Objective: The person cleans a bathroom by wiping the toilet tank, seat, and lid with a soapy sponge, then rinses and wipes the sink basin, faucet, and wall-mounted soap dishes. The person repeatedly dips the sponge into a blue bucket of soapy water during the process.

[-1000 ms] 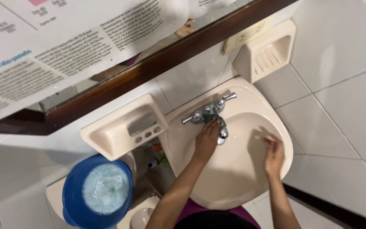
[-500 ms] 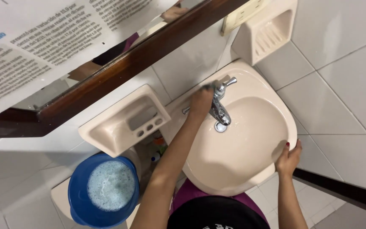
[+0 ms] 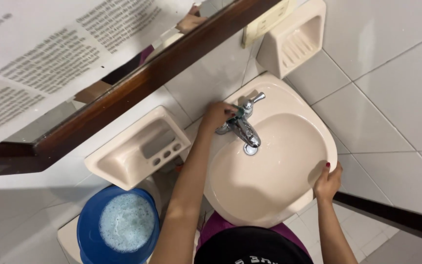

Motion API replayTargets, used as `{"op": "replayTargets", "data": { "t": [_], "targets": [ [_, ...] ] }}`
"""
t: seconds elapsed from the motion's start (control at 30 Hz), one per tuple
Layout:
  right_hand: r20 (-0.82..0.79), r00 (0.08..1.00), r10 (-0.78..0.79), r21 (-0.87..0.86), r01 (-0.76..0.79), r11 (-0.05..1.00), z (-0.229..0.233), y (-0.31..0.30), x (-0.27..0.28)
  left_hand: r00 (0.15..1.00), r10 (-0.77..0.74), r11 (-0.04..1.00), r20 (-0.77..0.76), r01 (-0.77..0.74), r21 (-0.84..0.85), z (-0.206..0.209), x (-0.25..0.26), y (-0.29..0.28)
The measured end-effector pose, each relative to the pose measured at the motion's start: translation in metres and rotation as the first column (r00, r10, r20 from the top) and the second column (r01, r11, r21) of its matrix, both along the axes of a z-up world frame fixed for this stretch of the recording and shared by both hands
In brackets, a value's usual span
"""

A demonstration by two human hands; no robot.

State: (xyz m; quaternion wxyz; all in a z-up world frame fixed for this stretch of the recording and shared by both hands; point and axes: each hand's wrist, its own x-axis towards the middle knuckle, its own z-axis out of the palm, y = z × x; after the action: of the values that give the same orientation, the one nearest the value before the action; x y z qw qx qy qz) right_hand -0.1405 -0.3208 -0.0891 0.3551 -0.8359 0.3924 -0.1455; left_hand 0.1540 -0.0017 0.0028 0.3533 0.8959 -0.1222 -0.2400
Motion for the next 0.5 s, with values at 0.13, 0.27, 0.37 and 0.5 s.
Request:
{"op": "replayTargets", "data": {
  "t": [0.13, 0.27, 0.37, 0.5],
  "targets": [
    [0.000, 1.000, 0.003, 0.008, -0.003, 1.000, 0.006, 0.005, 0.002, 0.991, -0.087, 0.994, 0.102, 0.079, 0.077, -0.028, 0.020, -0.003],
    [0.021, 1.000, 0.012, 0.000, -0.012, 1.000, 0.009, 0.003, 0.004, 0.980, -0.058, 0.991, 0.193, 0.034, 0.127, -0.046, 0.032, -0.009],
    [0.025, 1.000, -0.010, 0.009, 0.010, 1.000, 0.008, 0.006, 0.003, 0.938, 0.344, 0.927, 0.035, -0.333, -0.175, -0.029, 0.009, -0.012],
    [-0.004, 1.000, -0.010, -0.005, 0.010, 1.000, 0.003, 0.003, 0.002, 0.891, 0.272, 0.962, 0.363, -0.249, -0.110, 0.041, -0.022, -0.035]
  ]
}}
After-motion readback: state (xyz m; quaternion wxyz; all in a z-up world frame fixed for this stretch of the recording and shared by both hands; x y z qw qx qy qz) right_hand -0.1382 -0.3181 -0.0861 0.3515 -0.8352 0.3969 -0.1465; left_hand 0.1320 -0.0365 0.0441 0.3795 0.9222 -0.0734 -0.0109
